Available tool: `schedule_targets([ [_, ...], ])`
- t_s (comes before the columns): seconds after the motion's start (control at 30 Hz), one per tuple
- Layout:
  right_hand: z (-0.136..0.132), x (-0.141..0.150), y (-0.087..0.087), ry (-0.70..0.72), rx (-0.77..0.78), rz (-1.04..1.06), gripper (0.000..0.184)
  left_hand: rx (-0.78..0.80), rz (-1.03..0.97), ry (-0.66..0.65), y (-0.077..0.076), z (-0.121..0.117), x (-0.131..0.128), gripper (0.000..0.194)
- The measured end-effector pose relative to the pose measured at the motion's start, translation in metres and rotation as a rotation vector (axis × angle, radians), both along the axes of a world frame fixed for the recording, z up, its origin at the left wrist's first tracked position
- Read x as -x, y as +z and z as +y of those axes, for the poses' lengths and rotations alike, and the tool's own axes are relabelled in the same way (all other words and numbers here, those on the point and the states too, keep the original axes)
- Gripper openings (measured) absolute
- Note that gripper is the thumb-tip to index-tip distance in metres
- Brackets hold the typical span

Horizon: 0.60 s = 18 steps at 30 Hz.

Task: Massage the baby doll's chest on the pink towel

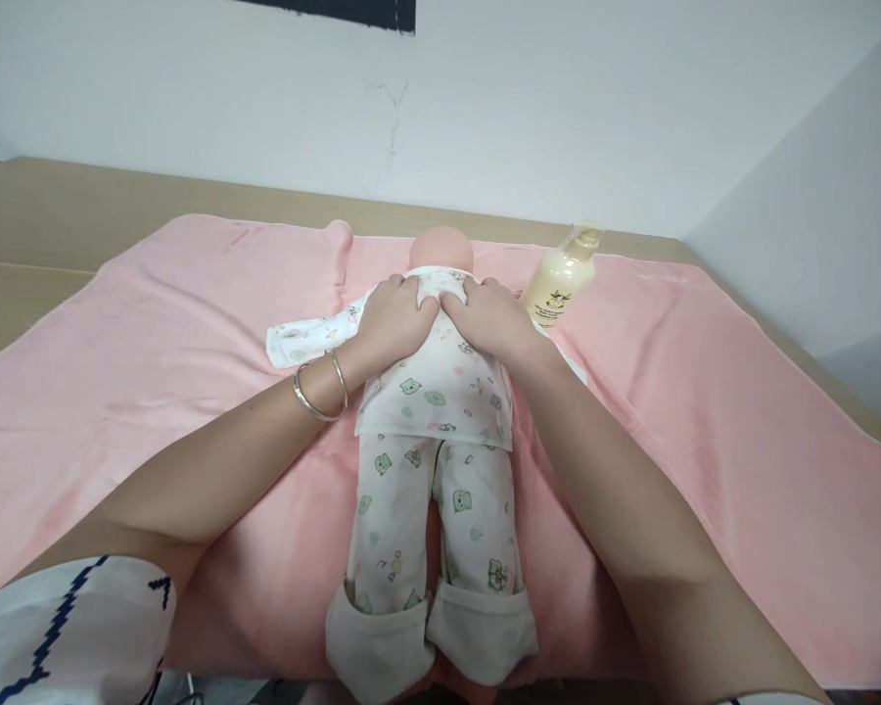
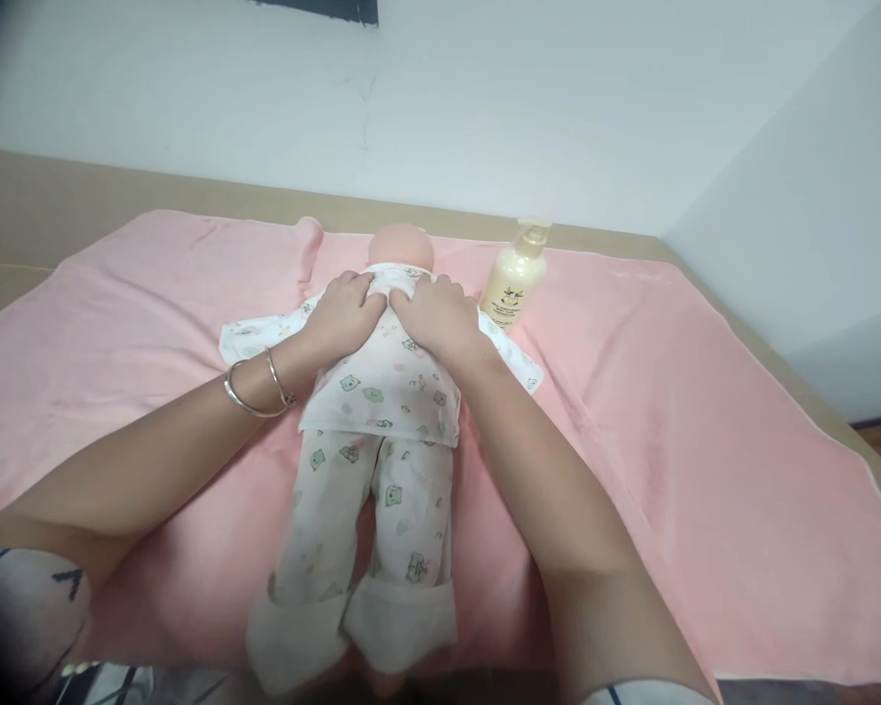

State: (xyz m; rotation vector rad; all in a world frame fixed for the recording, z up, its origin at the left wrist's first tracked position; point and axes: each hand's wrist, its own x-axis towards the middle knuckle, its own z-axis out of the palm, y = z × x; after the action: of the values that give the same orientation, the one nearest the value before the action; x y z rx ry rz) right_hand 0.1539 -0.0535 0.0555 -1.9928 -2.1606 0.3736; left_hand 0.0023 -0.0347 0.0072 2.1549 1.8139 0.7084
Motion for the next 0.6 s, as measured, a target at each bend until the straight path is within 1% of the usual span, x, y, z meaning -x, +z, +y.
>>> schedule_targets([
  [0.07,-0.006,0.005,0.004,0.019,-0.028,-0.076,0.061,-0.004,-0.01,0.004,-0.002,0.002,0.001,0.049],
  [0.17,-0.012,0.012,0.007,0.088,-0.094,-0.199,0.053,-0.024,-0.003,0.008,-0.003,0.003,0.002,0.047],
  [0.23,-0.012,0.013,0.005,0.113,-0.122,-0.212,0.048,-0.036,0.015,0.009,-0.003,0.003,0.002,0.048],
  [0.33,-0.005,0.01,-0.001,0.105,-0.12,-0.103,0.048,-0.046,0.043,-0.009,-0.001,0.0,0.0,0.047],
  [0.47,0.009,-0.001,-0.009,0.07,-0.095,0.04,0.052,-0.124,0.076,-0.097,0.002,-0.005,-0.002,0.049],
  [0.53,0.013,-0.006,-0.011,0.067,-0.069,0.091,0.053,-0.163,0.078,-0.141,0.003,-0.006,-0.002,0.051],
  [0.6,0.014,-0.008,-0.011,0.079,-0.056,0.102,0.053,-0.16,0.082,-0.148,0.003,-0.005,-0.002,0.052],
])
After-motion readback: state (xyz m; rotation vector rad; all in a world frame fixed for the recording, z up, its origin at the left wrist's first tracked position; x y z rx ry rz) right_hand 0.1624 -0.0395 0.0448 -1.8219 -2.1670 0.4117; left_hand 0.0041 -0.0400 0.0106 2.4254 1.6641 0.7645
